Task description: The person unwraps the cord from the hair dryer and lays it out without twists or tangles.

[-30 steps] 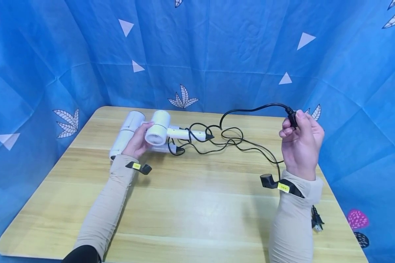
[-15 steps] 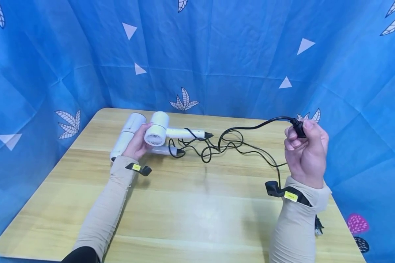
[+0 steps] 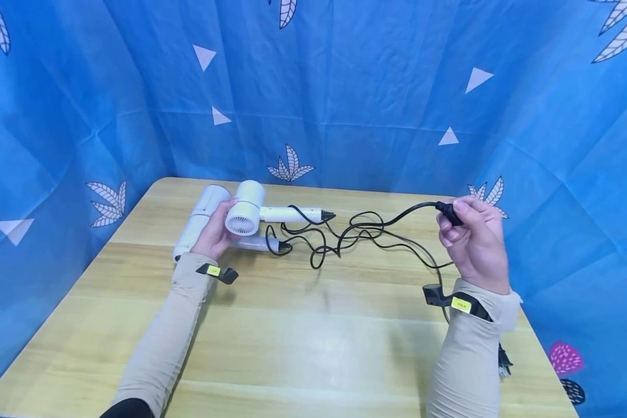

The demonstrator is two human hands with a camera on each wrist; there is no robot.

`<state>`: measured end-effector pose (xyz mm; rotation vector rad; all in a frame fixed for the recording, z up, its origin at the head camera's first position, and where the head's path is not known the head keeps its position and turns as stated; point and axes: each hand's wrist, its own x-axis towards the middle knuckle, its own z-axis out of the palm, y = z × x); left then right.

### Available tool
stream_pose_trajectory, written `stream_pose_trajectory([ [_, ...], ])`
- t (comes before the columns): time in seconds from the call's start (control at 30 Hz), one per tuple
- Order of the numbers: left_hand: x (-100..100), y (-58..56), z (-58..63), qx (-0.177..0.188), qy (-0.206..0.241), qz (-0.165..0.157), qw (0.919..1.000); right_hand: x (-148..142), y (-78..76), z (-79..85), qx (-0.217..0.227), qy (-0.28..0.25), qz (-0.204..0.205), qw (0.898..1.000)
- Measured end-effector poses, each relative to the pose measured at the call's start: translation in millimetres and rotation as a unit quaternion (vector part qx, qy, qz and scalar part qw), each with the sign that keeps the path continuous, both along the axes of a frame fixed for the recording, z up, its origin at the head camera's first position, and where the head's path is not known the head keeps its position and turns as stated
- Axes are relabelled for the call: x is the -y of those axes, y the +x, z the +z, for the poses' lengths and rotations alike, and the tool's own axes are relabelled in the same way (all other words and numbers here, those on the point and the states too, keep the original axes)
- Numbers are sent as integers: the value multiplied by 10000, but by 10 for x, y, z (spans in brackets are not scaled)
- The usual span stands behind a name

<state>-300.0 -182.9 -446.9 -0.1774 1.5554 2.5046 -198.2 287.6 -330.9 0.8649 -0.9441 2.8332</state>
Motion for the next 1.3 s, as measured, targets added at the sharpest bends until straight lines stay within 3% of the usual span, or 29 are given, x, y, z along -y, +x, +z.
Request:
stream_pose_trajectory([
  [0.3, 11, 21, -4, 3, 74, 1, 10000, -11, -53, -39, 269, 673, -96, 9973],
  [0.53, 16, 24, -4, -27, 115, -62, 9999, -33, -101, -65, 528, 1457, -755, 9850],
  [0.83, 9, 25, 0, -51, 112, -65, 9999, -65, -179, -119, 955, 1425, -1218, 9776],
  [1.3, -4, 23, 35, -55, 13, -130, 9999, -167, -309, -196, 1618, 850, -1496, 9717],
])
